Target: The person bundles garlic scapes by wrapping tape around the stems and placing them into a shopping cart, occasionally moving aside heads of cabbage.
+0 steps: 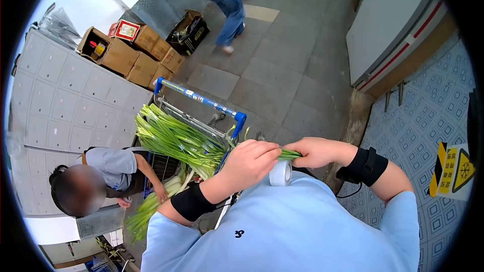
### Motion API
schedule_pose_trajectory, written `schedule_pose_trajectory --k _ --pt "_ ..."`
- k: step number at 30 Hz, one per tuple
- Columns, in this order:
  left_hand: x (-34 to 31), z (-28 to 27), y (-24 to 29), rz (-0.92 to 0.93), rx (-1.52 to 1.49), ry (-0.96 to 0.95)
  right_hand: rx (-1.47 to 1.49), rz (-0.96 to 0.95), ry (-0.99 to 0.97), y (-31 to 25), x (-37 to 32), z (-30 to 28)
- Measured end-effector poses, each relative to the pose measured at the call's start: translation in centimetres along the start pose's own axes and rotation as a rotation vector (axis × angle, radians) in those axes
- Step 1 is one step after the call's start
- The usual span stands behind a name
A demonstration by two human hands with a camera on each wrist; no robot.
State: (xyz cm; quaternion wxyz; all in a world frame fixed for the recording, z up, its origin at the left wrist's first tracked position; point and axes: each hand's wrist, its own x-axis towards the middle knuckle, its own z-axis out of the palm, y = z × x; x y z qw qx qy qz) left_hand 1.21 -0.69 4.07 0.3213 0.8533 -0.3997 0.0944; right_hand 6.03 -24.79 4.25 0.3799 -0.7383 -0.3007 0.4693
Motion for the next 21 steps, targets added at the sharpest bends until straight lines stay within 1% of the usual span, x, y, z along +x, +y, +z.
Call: schedule_pose_trajectory --k 4,7,9,12,13,16,19,21 --pt "-0.3 0.9 -0.4 -0.109 -0.118 -0.008 0.011 -0.056 0.014 0.4 0.3 0.2" --pt "-0.2 0.8 -0.4 -0.315 -0.312 -0.061 -0.008 -0.111 0.039 1.0 0.7 0.5" --pt "-0.4 0.8 -0.9 -0.354 -0.338 -0.13 -0.025 -0.154 0.055 1.4 0.9 0.8" --pt "0.2 0.4 -1.2 -0.406 -0.374 -0.233 -0.134 -0.079 0.027 0.2 0.8 0.4" --pt "0.3 0.3 -1.2 -0.422 -0.386 -0.267 -0.126 -0.092 0.047 0.3 0.8 0.5" --pt "-0.1 1.0 -1.2 -0.382 -0.345 -0.238 -0.088 -0.122 0.086 1.2 1.1 0.9" --pt "0.0 0.6 -0.3 -0.41 -0.322 -0.295 -0.034 -0.137 0.099 1.8 1.1 1.0" --pt "0.0 0.9 -0.7 -0.419 -0.346 -0.297 -0.022 -0.162 0.123 1.5 1.0 1.0"
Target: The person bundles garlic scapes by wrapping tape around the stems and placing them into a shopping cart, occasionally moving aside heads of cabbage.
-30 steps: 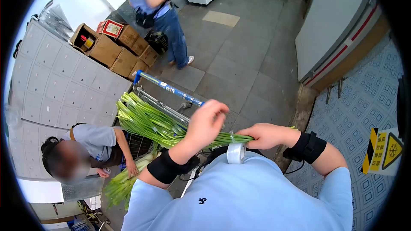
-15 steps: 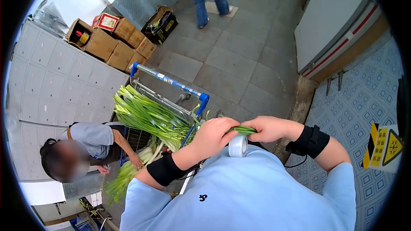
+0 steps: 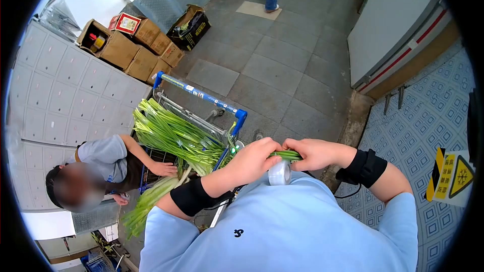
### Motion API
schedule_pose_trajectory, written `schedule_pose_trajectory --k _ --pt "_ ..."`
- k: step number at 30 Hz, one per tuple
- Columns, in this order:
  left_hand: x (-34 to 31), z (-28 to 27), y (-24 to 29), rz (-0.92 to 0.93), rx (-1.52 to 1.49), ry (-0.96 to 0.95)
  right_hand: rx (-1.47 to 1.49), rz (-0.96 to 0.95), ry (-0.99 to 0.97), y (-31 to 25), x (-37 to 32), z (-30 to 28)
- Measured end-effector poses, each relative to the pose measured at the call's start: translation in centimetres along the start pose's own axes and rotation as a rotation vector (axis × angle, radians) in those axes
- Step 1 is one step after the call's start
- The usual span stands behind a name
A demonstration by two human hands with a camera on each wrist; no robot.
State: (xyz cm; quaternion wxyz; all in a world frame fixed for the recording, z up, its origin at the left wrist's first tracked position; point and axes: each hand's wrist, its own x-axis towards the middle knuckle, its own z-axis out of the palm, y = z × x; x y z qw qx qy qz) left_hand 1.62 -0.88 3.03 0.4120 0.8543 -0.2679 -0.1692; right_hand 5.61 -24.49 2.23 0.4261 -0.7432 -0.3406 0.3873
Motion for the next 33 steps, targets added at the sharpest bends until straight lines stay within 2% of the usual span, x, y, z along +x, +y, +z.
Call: schedule_pose_trajectory --k 3,7,9,12,16,18,19,21,24,26,29,30,31,33 --pt "0.4 0.0 -0.8 -0.01 -0.053 -0.019 -0.174 0.028 -0.007 -0.6 0.2 0.0" --pt "0.0 0.9 -1.1 -0.099 0.072 -0.125 -0.317 0.023 0.131 0.8 0.6 1.5" --pt "-0.2 1.0 -0.6 -0.098 0.053 -0.092 -0.338 0.037 0.204 0.8 0.8 2.0" --pt "-0.1 1.1 -1.3 -0.048 -0.006 -0.027 -0.413 -0.226 0.594 -0.3 0.8 2.3" --pt "0.6 0.2 -1.7 -0.003 -0.168 -0.053 -0.221 0.057 0.389 -1.3 -0.1 1.8" --pt "0.8 0.5 -1.4 -0.091 -0.365 -0.043 -0.19 0.142 0.257 -1.2 0.0 0.7" --pt "0.9 0.5 -1.4 -0.134 -0.458 -0.034 -0.143 0.119 0.242 -1.0 0.0 0.7" --pt "0.6 -0.4 -1.0 -0.121 -0.343 -0.153 -0.048 0.076 0.21 -0.7 -0.1 0.8" --pt "0.7 -1.2 -1.2 -0.159 -0.289 -0.263 0.064 -0.115 0.114 -0.6 0.3 0.0" --pt "0.9 -1.3 -1.6 -0.175 -0.311 -0.292 -0.057 -0.072 0.132 -1.8 1.0 -0.6" --pt "0.8 -2.2 -3.3 -0.022 -0.271 -0.4 -0.285 -0.063 0.157 -3.2 1.7 -0.2" --pt "0.9 -2.5 -4.7 -0.134 -0.646 -0.546 -0.304 -0.065 0.144 -3.3 1.8 0.0" --pt "1.2 -2.9 -6.8 -0.427 -1.112 -0.643 -0.322 -0.068 0.128 -3.4 2.1 0.2" --pt "1.0 -2.5 -9.5 -0.478 -1.392 -0.64 -0.243 -0.136 0.115 -2.3 2.7 0.5"
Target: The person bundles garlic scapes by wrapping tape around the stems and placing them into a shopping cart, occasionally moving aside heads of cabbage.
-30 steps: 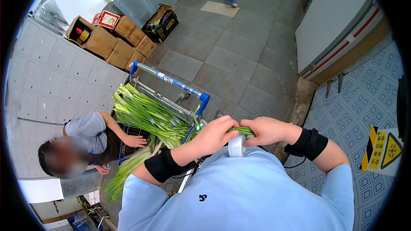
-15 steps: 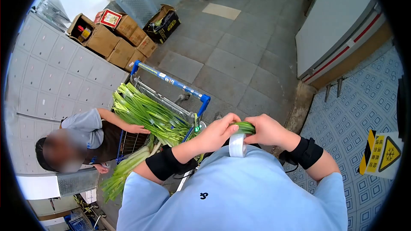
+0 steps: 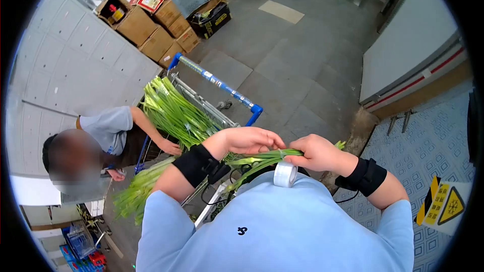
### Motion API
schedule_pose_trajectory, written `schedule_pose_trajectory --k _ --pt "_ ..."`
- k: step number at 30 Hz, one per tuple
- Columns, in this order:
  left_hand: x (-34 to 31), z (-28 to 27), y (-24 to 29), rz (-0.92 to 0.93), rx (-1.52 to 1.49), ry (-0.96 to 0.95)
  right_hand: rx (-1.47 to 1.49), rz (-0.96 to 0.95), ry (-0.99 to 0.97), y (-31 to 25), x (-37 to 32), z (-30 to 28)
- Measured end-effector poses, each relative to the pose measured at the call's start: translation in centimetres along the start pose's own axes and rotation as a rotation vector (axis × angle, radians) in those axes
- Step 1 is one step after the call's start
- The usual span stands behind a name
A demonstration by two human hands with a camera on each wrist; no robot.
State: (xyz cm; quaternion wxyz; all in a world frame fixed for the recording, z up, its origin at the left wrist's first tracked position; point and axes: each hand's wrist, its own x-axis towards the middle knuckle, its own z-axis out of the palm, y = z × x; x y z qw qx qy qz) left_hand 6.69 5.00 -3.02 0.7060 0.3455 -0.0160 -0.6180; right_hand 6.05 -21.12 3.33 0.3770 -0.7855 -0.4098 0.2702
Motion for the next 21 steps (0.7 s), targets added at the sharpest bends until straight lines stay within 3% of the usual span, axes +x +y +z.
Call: schedule_pose_trajectory --k 2,4,6,7,13,19,21 --pt "1.1 -0.1 -1.8 0.032 0.486 -0.01 0.079 -0.017 -0.041 0.2 0.7 0.2" --pt "2.2 -0.1 -2.2 -0.167 0.734 -0.14 0.15 0.022 -0.13 -0.4 1.2 0.1" --pt "1.5 2.1 -3.4 0.136 0.56 -0.136 0.253 0.062 -0.225 -0.5 1.8 0.0" --pt "1.6 2.1 -4.1 0.147 0.534 -0.085 0.303 0.082 -0.27 -0.4 2.1 0.0" --pt "0.1 4.2 -7.0 0.292 0.369 0.153 -0.147 -0.105 -0.369 -2.5 4.0 -0.3" --pt "-0.4 3.3 -8.4 0.349 0.47 0.162 0.011 -0.122 -0.442 -2.7 4.8 -0.4" --pt "-1.1 3.2 -8.5 0.255 0.037 0.027 0.102 -0.081 -0.473 -1.9 4.7 -0.1"
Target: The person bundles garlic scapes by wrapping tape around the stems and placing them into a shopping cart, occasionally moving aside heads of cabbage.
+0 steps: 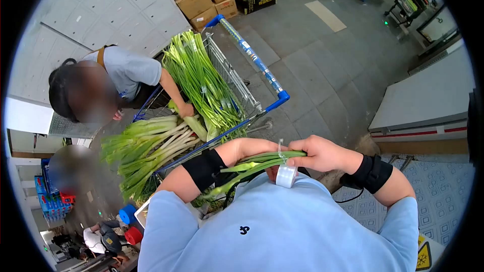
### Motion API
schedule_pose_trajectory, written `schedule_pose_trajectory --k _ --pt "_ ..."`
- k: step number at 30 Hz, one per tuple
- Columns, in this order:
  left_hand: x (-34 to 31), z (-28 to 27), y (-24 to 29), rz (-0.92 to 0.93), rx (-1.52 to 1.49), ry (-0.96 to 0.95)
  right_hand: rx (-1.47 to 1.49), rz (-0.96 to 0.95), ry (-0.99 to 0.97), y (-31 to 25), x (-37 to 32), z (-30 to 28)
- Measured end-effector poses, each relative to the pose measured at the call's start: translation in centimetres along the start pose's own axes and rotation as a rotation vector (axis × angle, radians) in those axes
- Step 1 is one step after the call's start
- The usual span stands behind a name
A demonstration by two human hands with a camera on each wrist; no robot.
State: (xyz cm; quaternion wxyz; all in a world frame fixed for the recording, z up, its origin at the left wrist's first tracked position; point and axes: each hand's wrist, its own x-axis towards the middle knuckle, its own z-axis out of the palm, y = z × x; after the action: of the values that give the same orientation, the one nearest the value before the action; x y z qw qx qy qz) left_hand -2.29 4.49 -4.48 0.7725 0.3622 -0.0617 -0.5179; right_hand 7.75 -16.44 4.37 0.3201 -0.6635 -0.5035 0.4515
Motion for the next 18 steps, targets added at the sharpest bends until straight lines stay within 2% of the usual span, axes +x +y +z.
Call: schedule_pose_trajectory --k 1,4,7,8,10,15,18 --pt "-0.3 0.1 -0.2 -0.008 -0.225 -0.043 0.051 0.012 -0.011 0.5 -0.1 0.2" --pt "-0.2 0.8 -0.6 -0.006 -0.353 -0.047 0.075 0.049 -0.018 1.6 -0.5 0.5" --pt "1.2 0.8 -1.0 -0.133 -0.073 0.121 0.046 0.012 0.068 2.5 -1.1 1.0" --pt "1.5 0.6 -0.9 -0.17 -0.018 0.099 0.031 0.031 0.087 2.5 -1.4 1.1" --pt "2.1 0.2 -1.0 -0.165 -0.109 0.097 0.0 0.071 0.13 2.3 -2.1 1.0" --pt "1.0 1.8 1.1 -0.038 -0.36 -0.006 0.141 0.086 0.135 2.5 -2.9 1.1" --pt "1.0 0.9 1.2 0.024 -0.178 -0.062 0.158 0.093 0.137 2.6 -3.0 0.9"
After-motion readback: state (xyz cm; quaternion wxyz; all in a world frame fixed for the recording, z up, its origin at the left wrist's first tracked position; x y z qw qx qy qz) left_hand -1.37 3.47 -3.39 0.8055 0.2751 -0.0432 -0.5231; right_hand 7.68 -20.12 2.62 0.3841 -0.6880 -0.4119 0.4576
